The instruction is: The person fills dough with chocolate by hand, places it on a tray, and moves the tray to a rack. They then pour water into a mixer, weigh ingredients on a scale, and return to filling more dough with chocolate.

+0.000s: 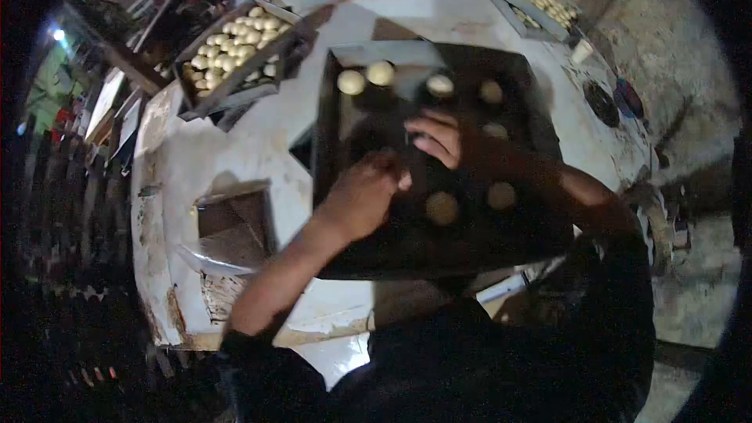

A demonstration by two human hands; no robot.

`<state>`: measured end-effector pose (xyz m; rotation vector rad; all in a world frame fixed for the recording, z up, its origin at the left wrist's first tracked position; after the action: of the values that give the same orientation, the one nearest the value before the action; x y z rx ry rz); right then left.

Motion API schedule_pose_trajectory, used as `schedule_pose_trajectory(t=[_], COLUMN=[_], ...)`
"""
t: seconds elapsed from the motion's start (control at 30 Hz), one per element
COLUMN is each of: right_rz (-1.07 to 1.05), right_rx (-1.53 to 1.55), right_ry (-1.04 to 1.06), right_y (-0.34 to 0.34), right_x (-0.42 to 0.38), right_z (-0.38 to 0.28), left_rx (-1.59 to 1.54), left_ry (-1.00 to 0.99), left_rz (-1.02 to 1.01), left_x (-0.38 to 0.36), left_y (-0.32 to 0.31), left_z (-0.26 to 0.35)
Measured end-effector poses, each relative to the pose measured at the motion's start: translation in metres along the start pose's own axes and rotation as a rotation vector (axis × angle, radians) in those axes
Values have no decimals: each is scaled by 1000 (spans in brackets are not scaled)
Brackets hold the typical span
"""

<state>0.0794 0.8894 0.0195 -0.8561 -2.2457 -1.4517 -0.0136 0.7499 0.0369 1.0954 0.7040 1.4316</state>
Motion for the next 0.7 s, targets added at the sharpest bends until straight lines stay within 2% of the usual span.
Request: schedule_pose_trajectory(t=[0.03,0.1,0.17,0.2,0.27,0.33,0.37,0.47,0.57,0.67,0.7], right_rz=[14,2,-100,-156,-199,-146,-124,-118,-103,-73,-59], right_rx=[-125,-261,125,505,565,-69,-151,-47,43,75,87], right_ry=[296,552,95,-316,-473,79,143,77,12,8,5], right_y=[-12,-33,-44,-51,-56,-37,-35,-31,-26,-28,-26], right_x=[-8,-25,-9,-4,1,22,21,10,11,3,2], right_z=[3,37,67,82,67,-3,-10,2,13,10,10], left_rx=[86,230,251,204,9,-45,49,97,-49,-37,-30], left_ry=[11,40,79,58,28,-68,-154,-89,-96,-57,-76], left_rz=[23,103,201,265,354,351,305,158,353,285,354], left_x=[-10,-37,-62,-70,-86,-103,-109,-111,-115,-104,-105], left_y=[8,24,43,42,18,-13,-23,-34,-50,-21,-19], left_z=[-3,1,22,36,56,70,76,74,69,75,75])
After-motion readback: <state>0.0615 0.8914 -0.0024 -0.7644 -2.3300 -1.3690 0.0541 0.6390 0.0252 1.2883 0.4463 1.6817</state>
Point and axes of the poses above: each hand's wrist, its own x-axis towards the middle knuckle, its own y-axis out of the back of the hand, z = x × y, the point moved 6 cm from there along x, towards the middle knuckle, and after that the axes turned 14 degrees about z, right-handed, at the moved point
